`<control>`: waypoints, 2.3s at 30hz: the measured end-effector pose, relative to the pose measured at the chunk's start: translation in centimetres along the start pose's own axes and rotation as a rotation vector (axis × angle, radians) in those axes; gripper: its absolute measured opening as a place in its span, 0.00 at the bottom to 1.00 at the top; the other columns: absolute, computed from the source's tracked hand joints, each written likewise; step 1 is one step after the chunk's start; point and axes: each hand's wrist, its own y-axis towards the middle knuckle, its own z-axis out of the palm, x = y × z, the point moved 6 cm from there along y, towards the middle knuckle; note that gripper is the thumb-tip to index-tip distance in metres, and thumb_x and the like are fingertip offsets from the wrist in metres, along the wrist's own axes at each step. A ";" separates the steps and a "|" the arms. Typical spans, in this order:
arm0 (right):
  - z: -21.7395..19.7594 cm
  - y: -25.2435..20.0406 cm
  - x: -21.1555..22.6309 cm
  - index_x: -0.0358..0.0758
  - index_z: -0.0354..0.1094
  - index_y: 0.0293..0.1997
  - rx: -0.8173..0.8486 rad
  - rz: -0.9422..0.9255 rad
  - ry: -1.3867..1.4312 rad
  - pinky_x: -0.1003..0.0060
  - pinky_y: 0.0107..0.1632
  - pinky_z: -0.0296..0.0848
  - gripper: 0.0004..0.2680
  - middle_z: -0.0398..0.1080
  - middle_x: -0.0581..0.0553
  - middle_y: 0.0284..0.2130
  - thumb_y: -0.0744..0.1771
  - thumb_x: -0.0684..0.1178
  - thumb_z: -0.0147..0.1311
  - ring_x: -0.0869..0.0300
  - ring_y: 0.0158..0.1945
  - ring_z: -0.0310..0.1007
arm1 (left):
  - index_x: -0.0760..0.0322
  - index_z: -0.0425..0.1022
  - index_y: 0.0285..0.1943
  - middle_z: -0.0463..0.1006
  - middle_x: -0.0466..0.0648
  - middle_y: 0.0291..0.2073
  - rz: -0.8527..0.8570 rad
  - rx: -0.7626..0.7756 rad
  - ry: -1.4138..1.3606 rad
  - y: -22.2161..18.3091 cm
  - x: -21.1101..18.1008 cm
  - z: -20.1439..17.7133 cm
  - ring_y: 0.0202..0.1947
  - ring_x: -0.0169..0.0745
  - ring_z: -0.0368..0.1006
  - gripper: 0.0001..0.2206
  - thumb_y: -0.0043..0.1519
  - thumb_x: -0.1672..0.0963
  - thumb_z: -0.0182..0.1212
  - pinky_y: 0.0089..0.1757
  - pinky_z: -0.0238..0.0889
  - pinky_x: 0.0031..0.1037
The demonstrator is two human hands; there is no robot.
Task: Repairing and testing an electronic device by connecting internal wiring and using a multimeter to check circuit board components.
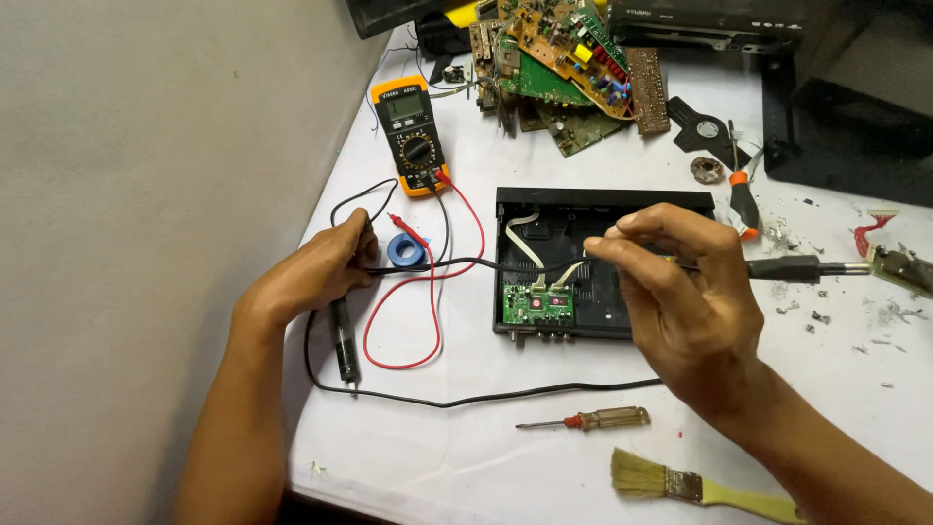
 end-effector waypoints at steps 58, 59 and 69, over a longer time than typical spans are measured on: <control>13.1 -3.8 6.9 0.40 0.63 0.60 0.726 -0.034 0.213 0.47 0.21 0.71 0.16 0.65 0.42 0.39 0.65 0.34 0.48 0.43 0.24 0.71 | 0.52 0.48 0.47 0.79 0.57 0.40 0.625 -0.083 -1.170 -3.7 -7.8 3.6 0.41 0.40 0.72 0.26 0.58 0.61 0.69 0.41 0.66 0.26; 13.1 -3.8 6.9 0.40 0.64 0.60 0.726 -0.034 0.218 0.47 0.21 0.71 0.17 0.65 0.42 0.38 0.65 0.33 0.48 0.43 0.24 0.70 | 0.52 0.47 0.48 0.78 0.58 0.40 0.604 -0.072 -1.179 -3.7 -7.8 3.7 0.40 0.39 0.72 0.26 0.58 0.62 0.68 0.40 0.67 0.25; 11.8 -3.7 7.9 0.39 0.63 0.63 0.702 -0.195 0.162 0.54 0.35 0.70 0.15 0.68 0.40 0.49 0.68 0.38 0.45 0.50 0.30 0.68 | 0.54 0.51 0.49 0.78 0.58 0.34 0.557 -0.058 -1.279 -3.6 -6.3 2.9 0.35 0.48 0.78 0.28 0.53 0.65 0.71 0.43 0.74 0.34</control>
